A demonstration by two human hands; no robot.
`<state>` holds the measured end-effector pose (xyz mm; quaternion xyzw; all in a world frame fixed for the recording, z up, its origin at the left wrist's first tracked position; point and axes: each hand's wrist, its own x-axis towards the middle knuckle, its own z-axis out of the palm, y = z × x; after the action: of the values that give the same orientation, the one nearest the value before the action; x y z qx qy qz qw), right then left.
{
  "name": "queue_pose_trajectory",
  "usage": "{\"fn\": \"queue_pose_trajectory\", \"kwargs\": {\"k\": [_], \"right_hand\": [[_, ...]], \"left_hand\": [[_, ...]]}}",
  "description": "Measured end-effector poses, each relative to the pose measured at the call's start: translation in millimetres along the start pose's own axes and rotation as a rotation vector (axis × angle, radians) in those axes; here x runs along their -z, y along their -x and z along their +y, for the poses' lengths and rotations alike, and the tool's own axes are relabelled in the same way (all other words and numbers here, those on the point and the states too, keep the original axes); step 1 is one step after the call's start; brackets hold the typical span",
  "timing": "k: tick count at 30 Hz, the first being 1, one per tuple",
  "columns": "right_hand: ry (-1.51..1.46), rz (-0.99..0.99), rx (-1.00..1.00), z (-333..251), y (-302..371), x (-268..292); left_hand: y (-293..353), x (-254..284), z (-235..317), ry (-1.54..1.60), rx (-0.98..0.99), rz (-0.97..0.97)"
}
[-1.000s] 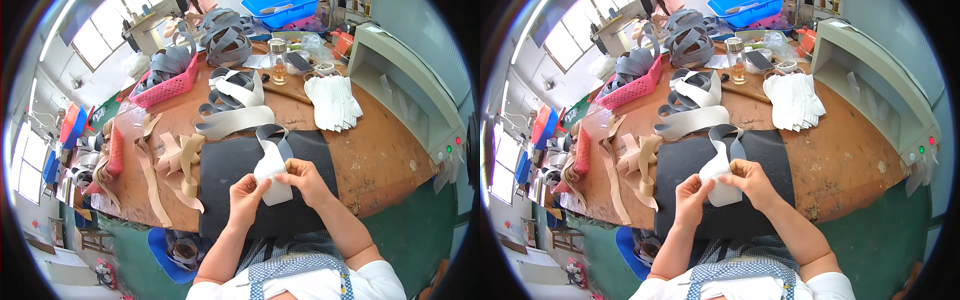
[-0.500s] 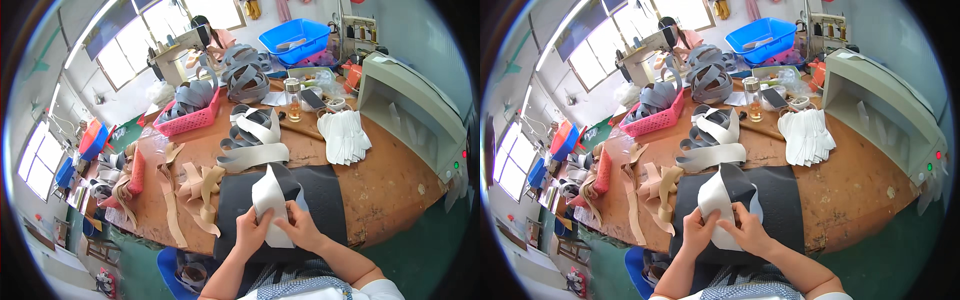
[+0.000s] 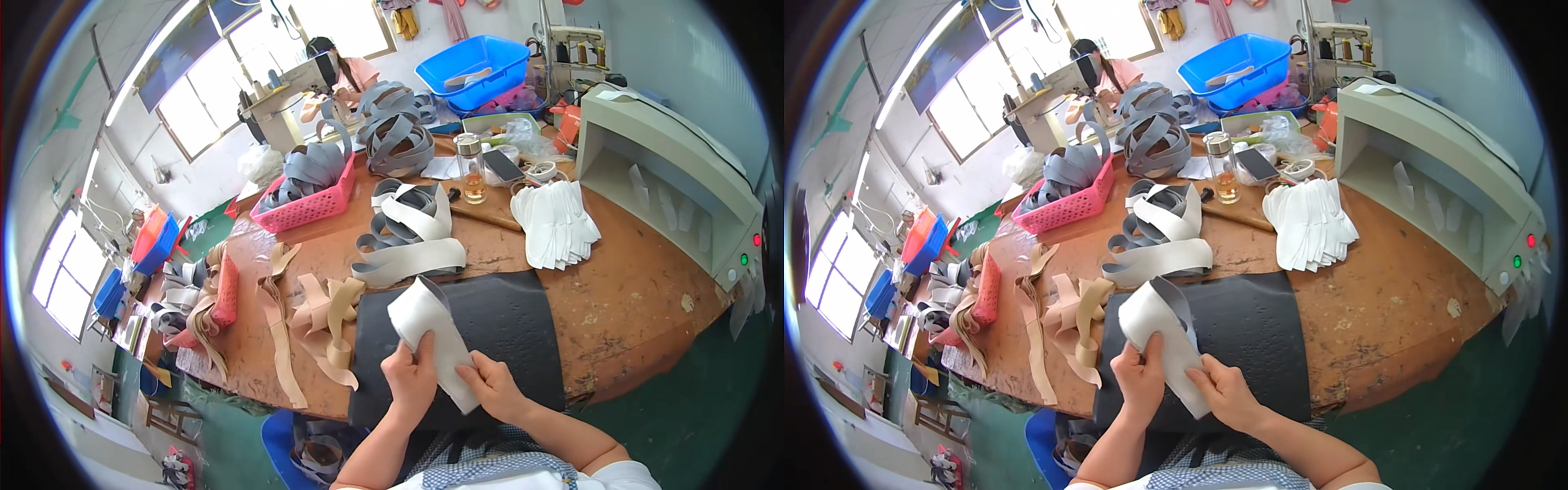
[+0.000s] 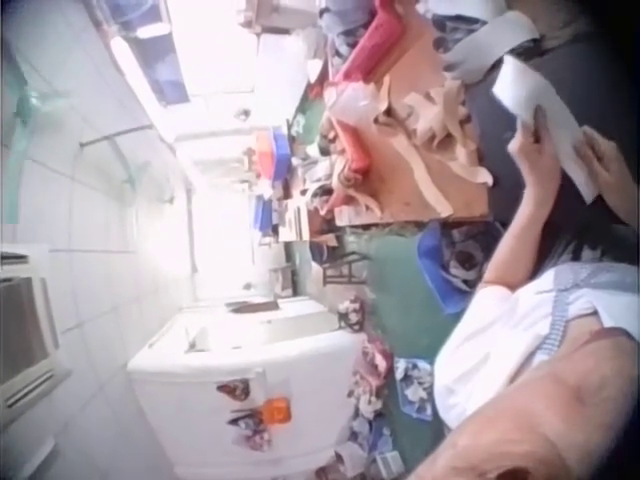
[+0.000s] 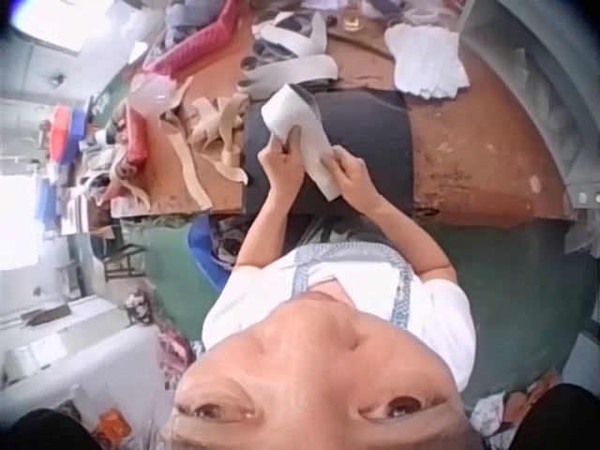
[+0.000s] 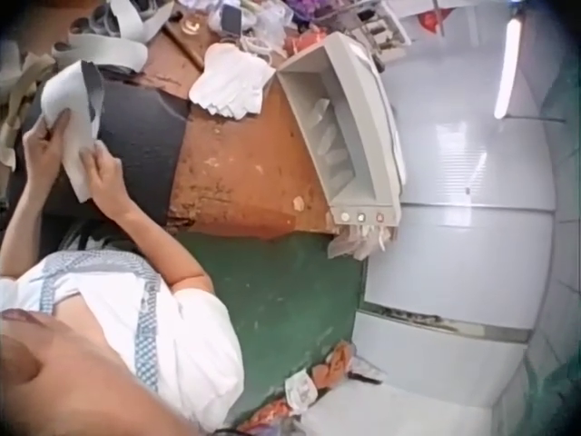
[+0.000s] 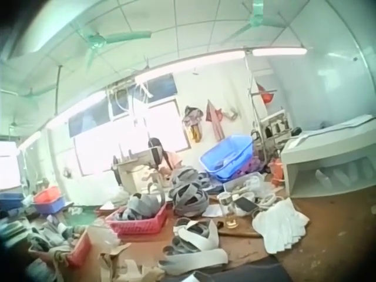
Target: Assembling shoe upper components by hand at a workbench.
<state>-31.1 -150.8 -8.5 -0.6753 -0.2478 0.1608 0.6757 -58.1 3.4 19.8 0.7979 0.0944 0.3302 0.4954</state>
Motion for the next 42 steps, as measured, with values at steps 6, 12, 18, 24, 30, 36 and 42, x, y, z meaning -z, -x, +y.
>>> {"fn": "queue_pose_trajectory", "kwargs": {"k": [6, 12, 18, 24, 30, 36, 42], "right_hand": [[0.175, 0.051, 0.199, 3, 25, -15], [0.248, 0.14, 0.581, -9, 23, 28], [-0.229, 0.127, 0.248, -13, -13, 41], [-0.864, -0.46, -0.178, 10, -18, 23], [-1.291, -1.078, -0.123, 8, 7, 24], [-0.492, -0.596, -0.163, -33, -19, 73], [0.736, 0.401, 0.194, 14, -54, 86]], "left_hand": [[-25, 22, -11, 0.399, 0.182, 0.261], [-40, 77, 44, 0.823, 0.389, -0.288], [-13, 70, 61, 1.381, 0.314, -0.785], [0, 66, 28, 1.597, 0.439, -0.643], [-34, 74, 15, 1.674, 0.35, -0.725], [-48, 95, -63, -0.276, 0.024, -0.35], [-48, 78, -53, -0.33, -0.167, -0.113]]}}
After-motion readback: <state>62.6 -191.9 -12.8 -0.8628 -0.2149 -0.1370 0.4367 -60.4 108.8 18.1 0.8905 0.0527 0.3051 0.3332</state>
